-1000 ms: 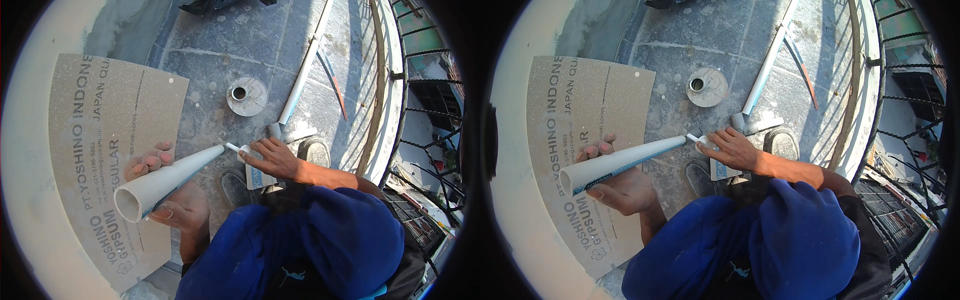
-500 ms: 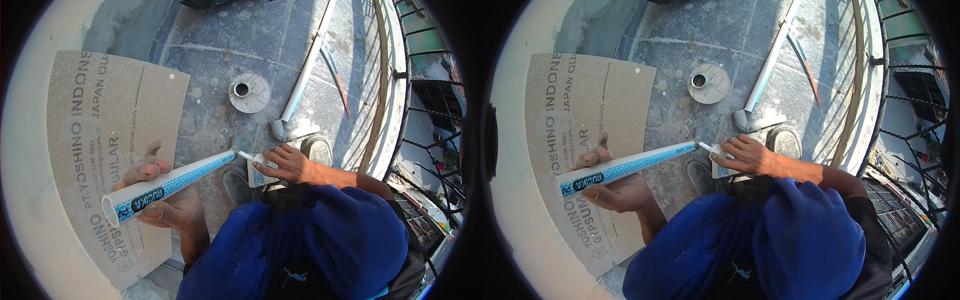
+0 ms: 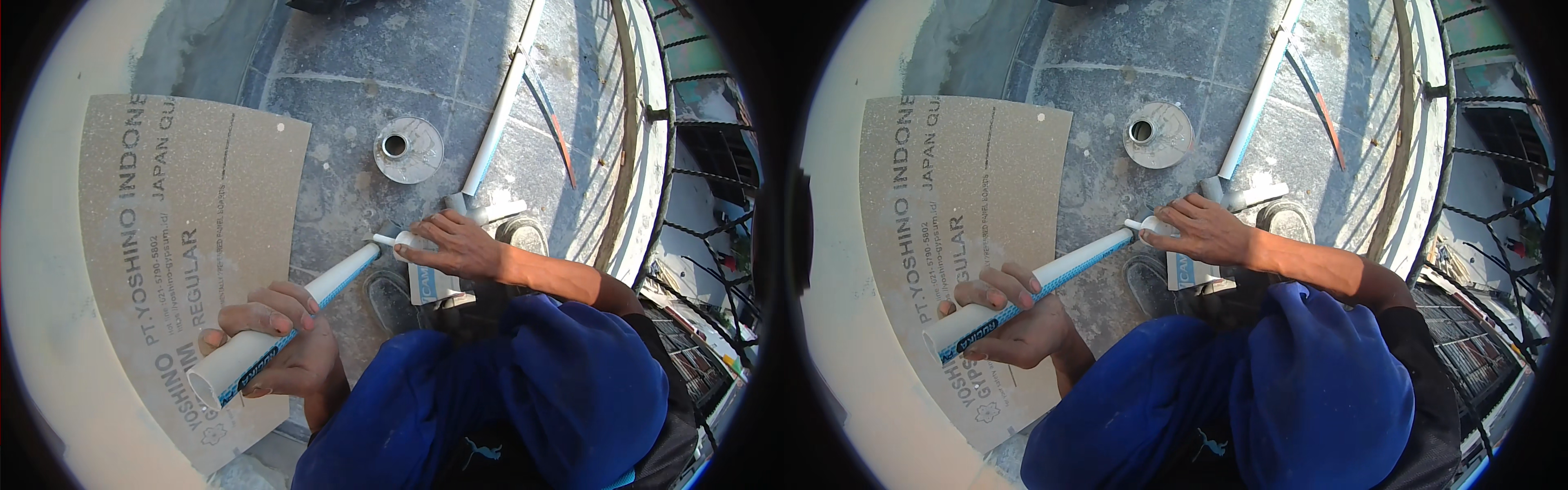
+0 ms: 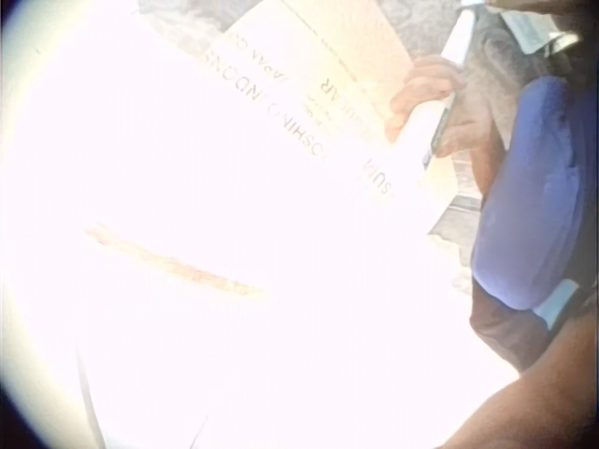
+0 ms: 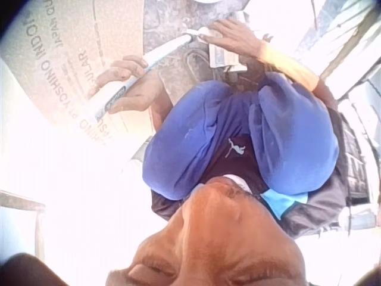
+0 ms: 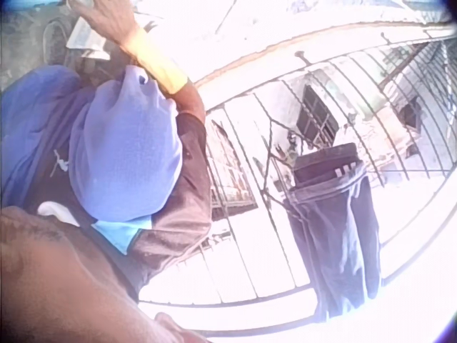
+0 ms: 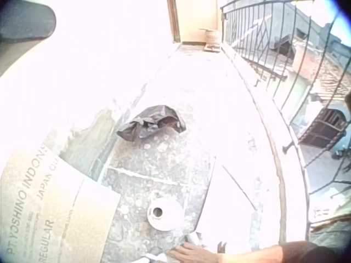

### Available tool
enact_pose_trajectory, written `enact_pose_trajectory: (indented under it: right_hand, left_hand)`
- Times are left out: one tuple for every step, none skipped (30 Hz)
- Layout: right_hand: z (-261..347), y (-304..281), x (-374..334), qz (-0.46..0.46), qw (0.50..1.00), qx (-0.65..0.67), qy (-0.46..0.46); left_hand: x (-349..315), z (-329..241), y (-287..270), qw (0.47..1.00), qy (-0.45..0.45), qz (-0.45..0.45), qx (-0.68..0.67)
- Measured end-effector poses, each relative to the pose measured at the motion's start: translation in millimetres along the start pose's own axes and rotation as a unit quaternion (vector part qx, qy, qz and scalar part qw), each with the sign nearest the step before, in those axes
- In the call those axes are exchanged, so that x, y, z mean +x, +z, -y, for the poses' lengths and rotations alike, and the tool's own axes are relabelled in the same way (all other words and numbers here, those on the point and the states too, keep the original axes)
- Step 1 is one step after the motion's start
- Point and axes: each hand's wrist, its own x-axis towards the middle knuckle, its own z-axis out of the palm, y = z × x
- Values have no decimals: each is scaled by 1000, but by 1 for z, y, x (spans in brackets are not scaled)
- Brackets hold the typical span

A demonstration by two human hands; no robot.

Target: The person cuts a PVC pipe using a saw blade, sands the pipe ends and fittings with sandpaper, applies adhesive, and joins the pipes and fittings together by hand.

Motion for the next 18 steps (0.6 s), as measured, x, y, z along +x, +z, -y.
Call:
enact_pose_trajectory:
  right_hand:
    - [-2,0,0,20,1000,-10,-22]
    - [-3,-1,0,41,998,-21,-44]
    - [-2,-1,-3,42,998,-20,-45]
    - [0,-2,-10,41,997,-25,-53]
    - [3,-3,-16,41,997,-30,-60]
    - [6,-5,-20,42,997,-30,-63]
    - [10,-8,-23,38,997,-18,-65]
    - [14,-10,-25,35,997,-6,-68]
    - [16,-13,-27,7,998,-12,-63]
    - [15,-15,-28,8,998,-11,-64]
    - [14,-17,-29,1,999,-12,-34]
    - [15,-20,-28,-6,1000,-13,-4]
    - [13,-24,-22,-15,1000,-7,19]
    - [12,-21,-19,-15,1000,-6,18]
    - [10,-16,-17,-26,999,-22,33]
    - [7,-10,-15,-36,997,-38,47]
    - [3,-4,-14,-50,997,-40,31]
    - [4,-3,-14,-51,997,-39,31]
  left_hand:
    - [-1,2,1,1000,3,-4,-9]
    - [-3,4,0,1000,2,-5,-11]
    - [-4,5,-2,1000,4,-19,6]
    - [-5,6,-4,999,7,-34,22]
    - [-5,6,-4,999,7,-36,23]
    - [-5,6,-4,997,11,-60,39]
    - [-5,6,-4,995,15,-84,55]
    - [-5,4,-3,995,16,-86,57]
    - [-4,4,-1,992,11,-105,72]
    - [-4,4,1,988,7,-124,88]
    - [-4,5,1,988,7,-125,89]
    - [-3,5,2,986,10,-139,92]
    - [-3,4,3,984,14,-153,94]
    - [-3,3,5,983,15,-154,95]
    - [-3,2,7,979,6,-170,113]
    - [-2,1,9,974,-2,-186,130]
    - [-2,1,9,974,-1,-185,130]
    - [-3,0,8,969,-1,-195,153]
